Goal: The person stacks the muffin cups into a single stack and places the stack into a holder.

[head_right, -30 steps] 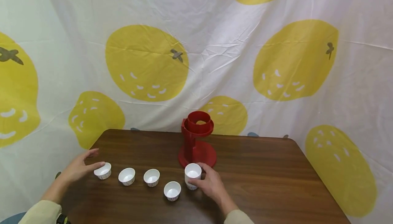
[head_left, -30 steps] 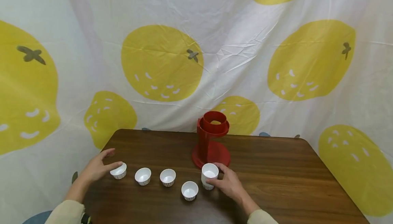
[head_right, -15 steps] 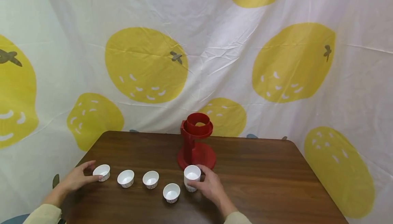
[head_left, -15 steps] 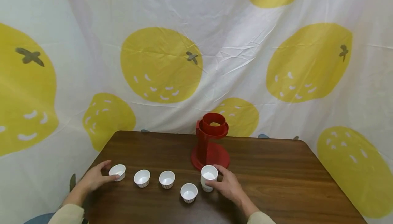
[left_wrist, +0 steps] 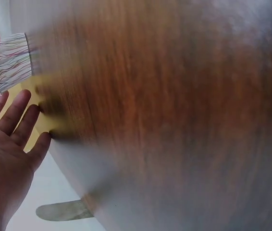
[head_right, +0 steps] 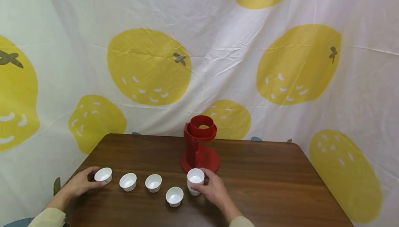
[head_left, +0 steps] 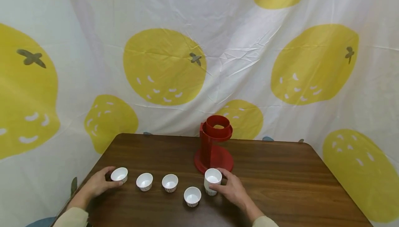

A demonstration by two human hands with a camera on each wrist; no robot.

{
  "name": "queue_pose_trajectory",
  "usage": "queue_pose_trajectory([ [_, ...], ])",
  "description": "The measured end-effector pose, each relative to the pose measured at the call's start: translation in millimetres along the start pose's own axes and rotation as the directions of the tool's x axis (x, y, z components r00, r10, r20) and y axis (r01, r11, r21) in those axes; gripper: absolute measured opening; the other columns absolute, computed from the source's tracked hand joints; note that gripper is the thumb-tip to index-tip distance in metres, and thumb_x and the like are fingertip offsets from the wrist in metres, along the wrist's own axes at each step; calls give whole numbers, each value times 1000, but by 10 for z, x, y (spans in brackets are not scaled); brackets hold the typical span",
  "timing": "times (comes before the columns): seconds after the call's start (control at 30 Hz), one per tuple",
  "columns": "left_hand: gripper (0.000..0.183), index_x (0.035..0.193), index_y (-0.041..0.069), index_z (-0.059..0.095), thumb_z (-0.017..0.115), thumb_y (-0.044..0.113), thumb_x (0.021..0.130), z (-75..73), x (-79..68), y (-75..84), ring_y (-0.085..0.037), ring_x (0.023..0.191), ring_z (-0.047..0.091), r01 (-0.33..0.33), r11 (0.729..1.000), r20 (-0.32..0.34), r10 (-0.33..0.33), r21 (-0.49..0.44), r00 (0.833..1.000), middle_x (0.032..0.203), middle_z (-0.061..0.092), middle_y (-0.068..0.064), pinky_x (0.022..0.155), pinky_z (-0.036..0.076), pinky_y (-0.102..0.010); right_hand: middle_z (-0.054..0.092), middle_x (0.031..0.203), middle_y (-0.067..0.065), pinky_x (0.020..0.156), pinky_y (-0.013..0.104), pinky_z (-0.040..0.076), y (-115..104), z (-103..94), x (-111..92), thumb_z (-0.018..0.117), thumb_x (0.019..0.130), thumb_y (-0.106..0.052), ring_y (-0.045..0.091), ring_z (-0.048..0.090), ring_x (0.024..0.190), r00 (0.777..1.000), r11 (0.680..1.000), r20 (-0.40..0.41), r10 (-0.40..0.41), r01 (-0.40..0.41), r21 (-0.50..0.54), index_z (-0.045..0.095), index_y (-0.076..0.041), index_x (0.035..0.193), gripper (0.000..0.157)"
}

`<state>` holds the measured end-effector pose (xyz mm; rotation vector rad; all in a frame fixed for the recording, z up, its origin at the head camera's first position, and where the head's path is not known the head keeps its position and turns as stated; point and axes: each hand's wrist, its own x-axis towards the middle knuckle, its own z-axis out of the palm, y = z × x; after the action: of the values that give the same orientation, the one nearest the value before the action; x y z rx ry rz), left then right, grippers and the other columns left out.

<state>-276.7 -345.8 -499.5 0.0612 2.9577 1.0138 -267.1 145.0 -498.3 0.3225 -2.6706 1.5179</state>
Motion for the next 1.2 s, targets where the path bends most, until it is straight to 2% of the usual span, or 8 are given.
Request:
queue_pose_trajectory([
  [0.13,86,131,-15,46,81,44,79,5,-11,0,-55,124,43,23,1000,1,-23,11,1000,130,50,-37,100,35,-64,68,113,6,91,47,46,4,0,-2,88,74,-29,25,61,107,1000,1000,4,1,-1,9,61,-7,129,66],
  [0.27,82,128,-14,49,80,45,81,1,-16,1,-56,124,43,18,999,-1,-18,30,1000,129,51,-37,99,35,-65,68,114,7,92,49,47,1,0,-6,88,74,-27,27,62,108,1000,1000,10,-5,4,18,61,-6,129,65],
  [0.53,77,125,-13,52,81,43,80,-8,14,-8,-48,116,52,38,999,-33,-38,21,999,121,59,-31,96,40,-60,67,116,8,91,47,48,-3,-3,-9,88,75,-29,27,62,109,1000,1000,19,3,-3,18,60,-5,130,66],
  [0.7,72,123,-13,54,82,37,80,-28,40,3,-43,109,56,24,1000,-62,-23,21,998,114,62,-28,92,43,-57,67,117,7,92,48,47,6,-7,-1,88,75,-31,27,61,110,1000,1000,19,11,-12,18,60,-6,131,67],
  [1.03,66,123,-13,52,81,27,80,-97,82,151,-38,103,57,20,998,-91,-25,-53,996,109,62,-24,88,44,-54,67,115,8,91,47,47,-15,-7,-11,88,75,-28,26,62,108,1000,1000,23,10,-11,22,60,-4,131,66],
  [1.2,65,123,-11,53,81,30,81,-105,103,235,-35,101,57,4,998,-97,-9,-57,995,109,62,-21,85,46,-50,67,115,7,92,47,47,-17,-8,-4,88,75,-29,26,61,109,1000,1000,21,17,-18,26,60,-5,131,67],
])
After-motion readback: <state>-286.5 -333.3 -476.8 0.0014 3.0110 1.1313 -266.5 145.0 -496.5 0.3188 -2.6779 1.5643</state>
